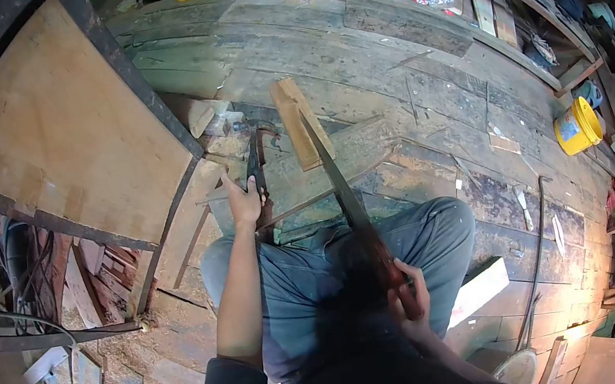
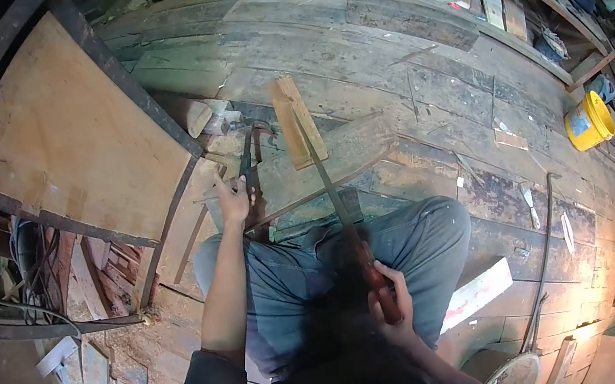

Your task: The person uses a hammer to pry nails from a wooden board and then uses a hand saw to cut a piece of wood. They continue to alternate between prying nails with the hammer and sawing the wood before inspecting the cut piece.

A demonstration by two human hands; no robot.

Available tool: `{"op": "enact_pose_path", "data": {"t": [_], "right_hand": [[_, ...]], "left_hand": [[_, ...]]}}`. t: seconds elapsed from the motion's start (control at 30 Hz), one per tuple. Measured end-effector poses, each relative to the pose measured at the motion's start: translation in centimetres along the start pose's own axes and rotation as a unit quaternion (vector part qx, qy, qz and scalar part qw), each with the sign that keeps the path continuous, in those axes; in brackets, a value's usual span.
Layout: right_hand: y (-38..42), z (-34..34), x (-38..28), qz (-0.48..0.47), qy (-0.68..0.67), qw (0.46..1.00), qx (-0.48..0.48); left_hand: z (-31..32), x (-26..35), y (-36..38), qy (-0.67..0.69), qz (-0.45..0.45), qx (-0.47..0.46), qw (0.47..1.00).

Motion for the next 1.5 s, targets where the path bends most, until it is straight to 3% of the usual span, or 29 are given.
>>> {"op": "enact_pose_path", "data": {"t": [0.17, 0.23, 0.3, 0.33, 0.37, 0.53, 0.6, 0.7, 0.93, 1.03, 1.1, 1.33, 1.4, 1.43, 1.5], "right_hand": [[0.7, -0.7, 1.4, 0.046, -0.012, 0.999, 0.007], [0.4, -0.5, 1.5, 0.055, -0.008, 0.998, 0.009], [0.3, -0.1, 0.0, -0.036, 0.068, 0.997, 0.015], [0.4, 0.0, 0.0, -0.034, 0.068, 0.997, 0.015], [0.5, 0.3, 0.2, -0.019, 0.049, 0.999, 0.005], [1.0, 0.5, 1.7, 0.045, -0.029, 0.998, -0.019], [0.5, 0.4, 0.4, 0.036, -0.011, 0.999, -0.01], [0.6, 0.5, 1.7, 0.046, -0.011, 0.999, -0.004], [0.1, 0.8, 1.5, 0.015, -0.028, 0.999, -0.002], [0.4, 1.3, 2.4, 0.074, -0.083, 0.994, -0.005], [0.4, 1.6, 2.6, 0.069, -0.109, 0.992, -0.003], [-1.7, 2.8, 3.7, 0.097, -0.043, 0.992, -0.076], [-2.7, 2.4, 2.4, -0.024, -0.021, 0.999, -0.033], [-3.5, 2.3, 1.7, -0.078, 0.024, 0.997, -0.001], [-4.3, 2.9, 5.8, 0.0, -0.036, 0.999, 0.007]], "left_hand": [[0.4, 0.3, 0.2, 0.007, 0.013, -0.012, 1.0], [0.9, 0.9, 0.4, -0.053, 0.065, -0.04, 0.996], [0.8, 0.9, 0.4, -0.101, 0.075, -0.044, 0.991], [0.8, 1.8, 0.3, -0.133, 0.12, -0.041, 0.983], [1.0, 2.6, 0.3, -0.163, 0.164, -0.038, 0.972], [1.4, 3.7, 1.6, -0.201, 0.12, -0.083, 0.969], [1.8, 4.5, 2.0, -0.262, 0.203, -0.084, 0.94], [2.2, 4.3, 2.1, -0.264, 0.222, -0.104, 0.933], [3.6, 3.9, 2.8, -0.317, 0.228, -0.191, 0.901], [3.7, 3.5, 3.1, -0.29, 0.235, -0.202, 0.905], [4.5, 1.5, 2.8, -0.278, 0.149, -0.313, 0.896], [3.4, 2.8, 3.3, -0.347, 0.185, -0.318, 0.863], [3.2, 2.3, 3.0, -0.324, 0.227, -0.318, 0.861], [3.2, 2.8, 3.5, -0.34, 0.185, -0.322, 0.864], [3.0, 2.1, 3.5, -0.35, 0.236, -0.321, 0.848]]}}
Point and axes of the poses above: each hand's wrist, its own y-axis away from the middle knuckle, its own z-axis out of the palm, x = y × z, the point moved 7 cm from there along -y, towards the middle knuckle, and after that the axes turned 10 degrees about z, right-handed, at the moved point
